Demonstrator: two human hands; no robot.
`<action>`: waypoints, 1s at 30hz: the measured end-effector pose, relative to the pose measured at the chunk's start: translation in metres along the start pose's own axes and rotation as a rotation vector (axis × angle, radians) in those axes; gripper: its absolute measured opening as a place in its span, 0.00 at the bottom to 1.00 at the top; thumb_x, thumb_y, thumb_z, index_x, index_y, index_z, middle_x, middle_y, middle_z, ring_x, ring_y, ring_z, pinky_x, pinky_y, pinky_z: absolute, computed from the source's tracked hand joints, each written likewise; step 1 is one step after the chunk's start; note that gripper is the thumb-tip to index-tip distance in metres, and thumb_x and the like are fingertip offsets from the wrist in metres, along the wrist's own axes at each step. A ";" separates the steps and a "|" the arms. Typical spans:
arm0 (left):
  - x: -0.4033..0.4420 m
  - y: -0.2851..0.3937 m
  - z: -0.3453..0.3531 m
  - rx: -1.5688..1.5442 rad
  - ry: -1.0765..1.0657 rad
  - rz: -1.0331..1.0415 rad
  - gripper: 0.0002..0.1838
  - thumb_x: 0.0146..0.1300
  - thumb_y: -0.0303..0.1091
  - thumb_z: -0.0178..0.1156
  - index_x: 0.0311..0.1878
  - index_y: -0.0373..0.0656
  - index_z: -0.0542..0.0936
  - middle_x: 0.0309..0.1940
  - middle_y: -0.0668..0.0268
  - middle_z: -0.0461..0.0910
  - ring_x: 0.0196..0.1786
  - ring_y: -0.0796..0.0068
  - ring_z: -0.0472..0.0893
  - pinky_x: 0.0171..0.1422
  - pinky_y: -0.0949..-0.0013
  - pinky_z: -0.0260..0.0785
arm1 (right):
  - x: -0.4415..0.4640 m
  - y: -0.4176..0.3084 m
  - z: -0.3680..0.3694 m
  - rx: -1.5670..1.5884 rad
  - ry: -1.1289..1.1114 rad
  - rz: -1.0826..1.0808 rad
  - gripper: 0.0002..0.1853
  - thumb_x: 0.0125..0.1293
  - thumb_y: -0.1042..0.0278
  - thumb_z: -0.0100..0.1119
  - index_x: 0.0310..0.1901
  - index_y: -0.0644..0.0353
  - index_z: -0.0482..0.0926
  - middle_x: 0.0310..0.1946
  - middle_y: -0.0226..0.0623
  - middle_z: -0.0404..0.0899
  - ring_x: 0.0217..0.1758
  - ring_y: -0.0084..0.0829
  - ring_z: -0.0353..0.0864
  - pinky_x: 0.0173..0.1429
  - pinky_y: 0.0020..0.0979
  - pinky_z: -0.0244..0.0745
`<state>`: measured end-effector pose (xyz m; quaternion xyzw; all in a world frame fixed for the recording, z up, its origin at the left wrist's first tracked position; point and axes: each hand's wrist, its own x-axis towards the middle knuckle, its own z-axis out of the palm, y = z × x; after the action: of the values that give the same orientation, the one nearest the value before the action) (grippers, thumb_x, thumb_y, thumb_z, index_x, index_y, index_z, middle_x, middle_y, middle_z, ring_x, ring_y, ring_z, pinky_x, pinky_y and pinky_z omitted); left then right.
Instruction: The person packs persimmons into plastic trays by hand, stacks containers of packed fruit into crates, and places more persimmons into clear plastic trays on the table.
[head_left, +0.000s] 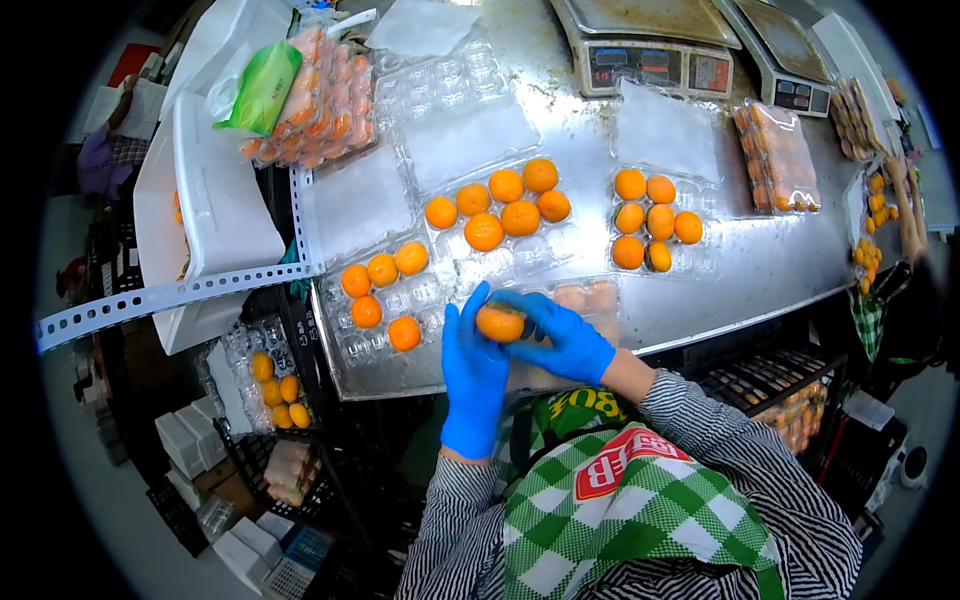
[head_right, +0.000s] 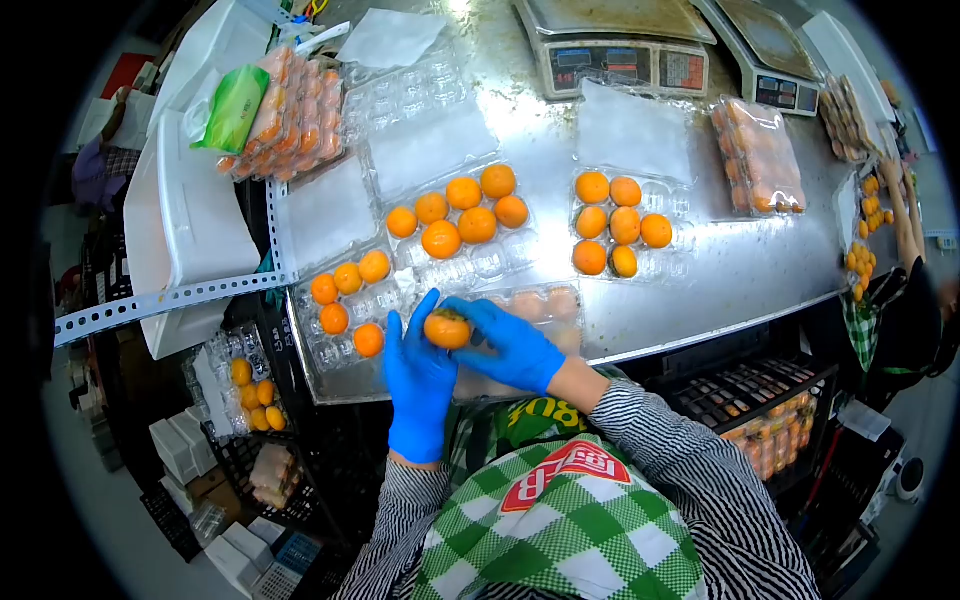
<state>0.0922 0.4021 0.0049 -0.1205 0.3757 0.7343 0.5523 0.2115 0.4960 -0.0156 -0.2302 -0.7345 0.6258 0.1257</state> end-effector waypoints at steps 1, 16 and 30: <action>0.001 0.001 0.000 0.028 0.002 0.001 0.31 0.71 0.52 0.41 0.67 0.36 0.62 0.63 0.53 0.65 0.65 0.62 0.66 0.70 0.59 0.58 | -0.001 0.003 0.001 0.060 0.029 0.040 0.30 0.60 0.63 0.64 0.64 0.56 0.66 0.49 0.39 0.74 0.43 0.27 0.76 0.47 0.28 0.74; 0.005 -0.005 -0.010 0.671 -0.116 0.223 0.33 0.59 0.28 0.62 0.68 0.40 0.63 0.64 0.57 0.67 0.64 0.65 0.69 0.67 0.63 0.62 | -0.004 0.015 -0.004 0.744 0.017 0.494 0.24 0.68 0.54 0.54 0.55 0.66 0.73 0.38 0.35 0.80 0.35 0.24 0.78 0.42 0.24 0.73; 0.014 0.014 -0.040 0.309 -0.039 0.042 0.31 0.64 0.37 0.58 0.67 0.37 0.62 0.62 0.50 0.68 0.59 0.60 0.74 0.61 0.63 0.69 | 0.000 0.009 0.013 0.502 0.252 0.317 0.17 0.66 0.64 0.58 0.53 0.64 0.74 0.41 0.36 0.79 0.38 0.22 0.77 0.43 0.23 0.74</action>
<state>0.0649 0.3827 -0.0250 -0.0118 0.4761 0.6813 0.5559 0.2073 0.4856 -0.0265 -0.3792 -0.4908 0.7659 0.1695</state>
